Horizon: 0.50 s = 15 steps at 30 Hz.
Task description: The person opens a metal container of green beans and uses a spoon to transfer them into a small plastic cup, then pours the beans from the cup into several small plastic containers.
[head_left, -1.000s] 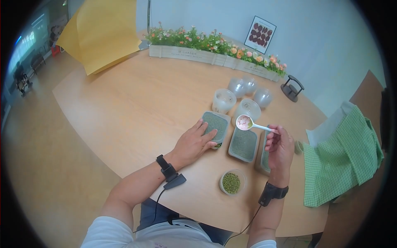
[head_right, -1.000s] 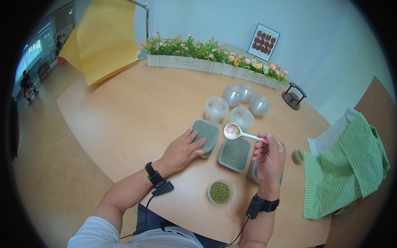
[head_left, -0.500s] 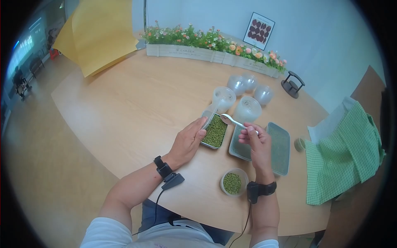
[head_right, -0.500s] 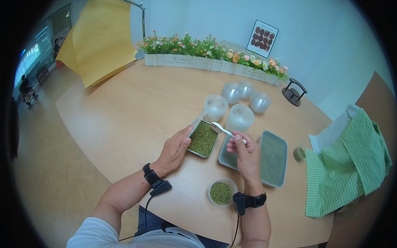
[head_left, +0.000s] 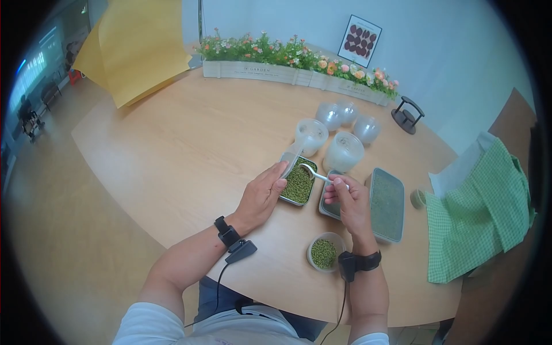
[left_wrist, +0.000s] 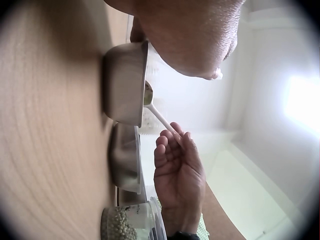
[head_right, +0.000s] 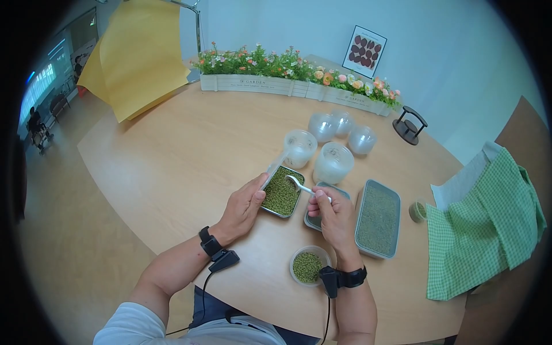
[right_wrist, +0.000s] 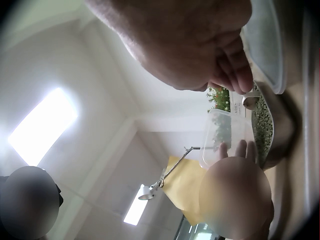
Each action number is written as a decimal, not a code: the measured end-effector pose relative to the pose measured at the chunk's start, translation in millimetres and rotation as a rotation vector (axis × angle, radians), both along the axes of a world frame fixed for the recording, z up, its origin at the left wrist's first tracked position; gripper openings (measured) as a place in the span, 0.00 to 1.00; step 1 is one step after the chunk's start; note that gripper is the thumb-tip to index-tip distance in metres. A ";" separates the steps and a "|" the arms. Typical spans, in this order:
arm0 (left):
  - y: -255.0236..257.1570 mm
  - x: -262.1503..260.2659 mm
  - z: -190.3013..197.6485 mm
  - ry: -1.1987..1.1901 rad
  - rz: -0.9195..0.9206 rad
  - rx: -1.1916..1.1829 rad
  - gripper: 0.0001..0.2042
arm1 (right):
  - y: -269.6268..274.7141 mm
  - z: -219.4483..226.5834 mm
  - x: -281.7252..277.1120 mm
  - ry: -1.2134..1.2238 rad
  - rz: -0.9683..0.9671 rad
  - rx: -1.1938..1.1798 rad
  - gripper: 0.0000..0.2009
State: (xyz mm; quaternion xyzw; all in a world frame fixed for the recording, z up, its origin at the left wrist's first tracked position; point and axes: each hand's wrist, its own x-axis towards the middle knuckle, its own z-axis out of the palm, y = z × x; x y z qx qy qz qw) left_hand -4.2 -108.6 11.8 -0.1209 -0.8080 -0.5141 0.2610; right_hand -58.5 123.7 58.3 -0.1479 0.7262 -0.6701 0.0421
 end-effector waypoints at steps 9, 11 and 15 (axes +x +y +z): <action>-0.3 -0.7 -0.6 -0.014 -0.005 0.009 0.26 | -3.1 0.1 -1.1 -0.274 -0.026 -0.132 0.14; -0.4 -0.6 -0.1 -0.012 -0.007 0.007 0.26 | -1.0 -1.4 -3.3 -0.344 -0.069 -0.196 0.14; 0.3 0.6 1.9 -0.015 -0.007 0.015 0.26 | 6.6 -7.1 -10.9 -0.394 -0.058 -0.262 0.13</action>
